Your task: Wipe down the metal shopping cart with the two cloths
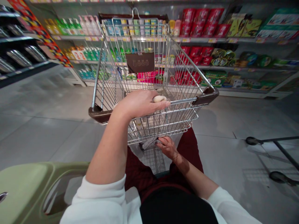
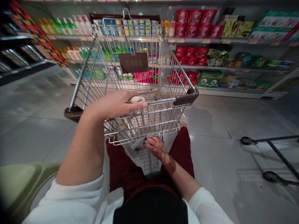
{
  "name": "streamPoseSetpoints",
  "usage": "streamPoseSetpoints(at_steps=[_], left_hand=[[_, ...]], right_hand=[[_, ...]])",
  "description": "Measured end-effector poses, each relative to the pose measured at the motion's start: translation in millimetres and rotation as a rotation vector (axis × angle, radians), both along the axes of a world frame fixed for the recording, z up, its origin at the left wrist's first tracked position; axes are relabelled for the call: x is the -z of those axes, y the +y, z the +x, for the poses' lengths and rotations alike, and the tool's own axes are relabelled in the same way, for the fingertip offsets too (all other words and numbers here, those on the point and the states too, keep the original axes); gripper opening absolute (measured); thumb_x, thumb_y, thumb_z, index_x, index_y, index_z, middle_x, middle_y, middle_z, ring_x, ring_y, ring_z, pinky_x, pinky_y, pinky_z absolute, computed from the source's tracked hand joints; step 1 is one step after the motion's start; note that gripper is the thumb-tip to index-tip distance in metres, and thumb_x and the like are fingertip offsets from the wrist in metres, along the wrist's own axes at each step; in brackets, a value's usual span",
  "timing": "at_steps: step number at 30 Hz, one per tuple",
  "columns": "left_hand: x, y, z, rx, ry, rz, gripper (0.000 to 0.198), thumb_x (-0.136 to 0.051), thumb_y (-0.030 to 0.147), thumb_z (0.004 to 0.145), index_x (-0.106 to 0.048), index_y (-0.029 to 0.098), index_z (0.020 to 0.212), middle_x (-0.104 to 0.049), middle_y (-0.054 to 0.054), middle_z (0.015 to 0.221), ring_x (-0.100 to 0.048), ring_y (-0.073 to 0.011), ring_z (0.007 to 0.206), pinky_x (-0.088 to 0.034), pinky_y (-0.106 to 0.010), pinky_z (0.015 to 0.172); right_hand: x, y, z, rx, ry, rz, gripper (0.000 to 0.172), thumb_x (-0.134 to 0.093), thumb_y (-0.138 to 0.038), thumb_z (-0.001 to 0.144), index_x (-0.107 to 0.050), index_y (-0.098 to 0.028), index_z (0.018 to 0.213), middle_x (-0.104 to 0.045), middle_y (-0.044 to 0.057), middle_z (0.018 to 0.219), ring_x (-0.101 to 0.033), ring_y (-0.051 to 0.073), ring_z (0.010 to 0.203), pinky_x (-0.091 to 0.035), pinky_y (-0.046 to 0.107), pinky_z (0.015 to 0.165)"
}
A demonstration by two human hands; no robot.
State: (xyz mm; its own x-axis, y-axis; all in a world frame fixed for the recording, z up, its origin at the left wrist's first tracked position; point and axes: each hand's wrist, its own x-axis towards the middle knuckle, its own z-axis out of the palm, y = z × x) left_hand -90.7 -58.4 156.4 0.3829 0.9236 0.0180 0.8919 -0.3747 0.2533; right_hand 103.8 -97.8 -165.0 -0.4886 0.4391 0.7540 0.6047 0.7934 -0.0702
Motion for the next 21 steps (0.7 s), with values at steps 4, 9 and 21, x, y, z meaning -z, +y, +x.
streamPoseSetpoints(at_steps=[4, 9, 21], left_hand=[[-0.9, -1, 1, 0.008, -0.016, -0.012, 0.063, -0.039, 0.077, 0.085, -0.067, 0.021, 0.091, -0.070, -0.006, 0.086, -0.059, -0.0193, 0.073, -0.037, -0.029, 0.065], [-3.2, -2, 2, -0.004, -0.017, -0.024, 0.062, -0.040, 0.076, 0.085, -0.067, 0.021, 0.094, -0.070, -0.006, 0.085, -0.060, -0.0201, 0.076, -0.039, -0.029, 0.068], [-1.5, -1, 1, -0.004, -0.017, -0.021, 0.064, -0.038, 0.078, 0.084, -0.067, 0.021, 0.092, -0.069, -0.005, 0.083, -0.058, -0.0197, 0.073, -0.038, -0.030, 0.066]], right_hand=[[-21.3, -4, -3, -0.037, 0.020, -0.021, 0.023, -0.067, -0.013, 0.086, -0.076, -0.031, 0.095, -0.071, 0.000, 0.108, -0.056, 0.015, 0.105, -0.049, 0.026, 0.091], [-63.1, -10, -29, -0.164, 0.098, 0.050, 0.020, -0.072, -0.021, 0.086, -0.076, -0.034, 0.099, -0.070, 0.000, 0.118, -0.055, 0.016, 0.113, -0.050, 0.030, 0.097], [-17.1, -8, -45, -0.152, -0.127, 0.008, 0.021, -0.064, -0.028, 0.093, -0.075, -0.041, 0.106, -0.070, -0.006, 0.121, -0.057, 0.016, 0.105, -0.045, 0.032, 0.089]])
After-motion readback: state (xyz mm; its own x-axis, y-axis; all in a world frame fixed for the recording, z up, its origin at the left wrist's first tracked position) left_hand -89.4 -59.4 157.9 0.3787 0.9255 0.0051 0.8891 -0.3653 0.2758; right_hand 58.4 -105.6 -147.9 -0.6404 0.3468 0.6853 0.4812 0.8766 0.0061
